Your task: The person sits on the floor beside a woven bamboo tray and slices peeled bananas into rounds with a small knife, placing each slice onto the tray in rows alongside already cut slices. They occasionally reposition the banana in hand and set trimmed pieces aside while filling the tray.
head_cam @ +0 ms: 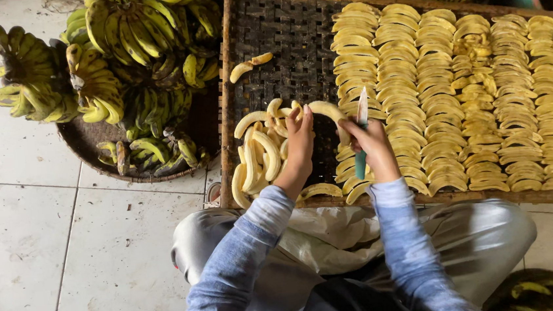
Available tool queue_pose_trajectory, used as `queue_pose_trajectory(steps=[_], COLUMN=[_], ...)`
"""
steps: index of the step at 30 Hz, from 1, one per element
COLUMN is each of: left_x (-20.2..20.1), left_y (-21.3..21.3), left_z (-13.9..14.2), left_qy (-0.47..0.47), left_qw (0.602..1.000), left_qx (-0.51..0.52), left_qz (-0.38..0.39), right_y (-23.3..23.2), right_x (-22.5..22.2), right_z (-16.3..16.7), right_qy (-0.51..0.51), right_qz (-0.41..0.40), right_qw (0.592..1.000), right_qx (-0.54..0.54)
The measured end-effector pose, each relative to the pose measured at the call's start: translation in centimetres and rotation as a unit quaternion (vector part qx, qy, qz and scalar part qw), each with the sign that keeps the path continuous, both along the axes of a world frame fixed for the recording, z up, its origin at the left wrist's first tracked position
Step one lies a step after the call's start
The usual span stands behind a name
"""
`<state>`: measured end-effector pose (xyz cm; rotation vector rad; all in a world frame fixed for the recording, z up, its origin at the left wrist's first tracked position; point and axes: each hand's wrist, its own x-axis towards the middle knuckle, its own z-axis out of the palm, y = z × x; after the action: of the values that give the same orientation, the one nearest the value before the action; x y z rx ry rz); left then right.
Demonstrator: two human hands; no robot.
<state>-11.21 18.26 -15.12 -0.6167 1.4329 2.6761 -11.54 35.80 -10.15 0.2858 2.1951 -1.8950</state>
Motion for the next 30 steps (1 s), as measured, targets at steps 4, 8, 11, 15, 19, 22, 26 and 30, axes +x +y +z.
queue_pose_trajectory(steps=[4,8,11,15,19,22,26,30], left_x=[1.0,1.4,1.6,2.4,2.6,2.3,2.5,2.3], left_y=[0.8,-0.4,-1.7,-1.2,0.2,0.3,0.3,0.0], left_z=[4.1,7.8,9.0,8.1,6.0,4.6,4.2,6.0], left_qy=[0.183,0.120,0.070,0.016,-0.032,-0.053,-0.057,0.026], left_qw=[0.983,0.984,0.985,0.985,0.984,0.984,0.986,0.986], left_qx=[0.005,0.074,0.050,0.083,0.123,0.113,0.098,0.081], left_qz=[0.010,0.111,0.148,0.148,0.126,0.127,0.120,0.145], right_y=[-2.4,-5.7,-7.6,-10.3,-13.0,-13.7,-14.0,-12.6], right_x=[3.8,9.1,11.3,11.9,10.9,10.8,11.1,11.3], right_z=[2.2,6.9,10.7,12.6,11.0,9.3,8.0,8.5], right_qy=[-0.155,0.015,0.195,0.357,0.427,0.445,0.435,0.377], right_qz=[0.022,0.003,-0.100,-0.241,-0.205,-0.205,-0.153,-0.067], right_qw=[0.954,0.987,0.956,0.849,0.827,0.831,0.852,0.901], right_qx=[-0.256,-0.157,-0.192,-0.305,-0.303,-0.266,-0.249,-0.205])
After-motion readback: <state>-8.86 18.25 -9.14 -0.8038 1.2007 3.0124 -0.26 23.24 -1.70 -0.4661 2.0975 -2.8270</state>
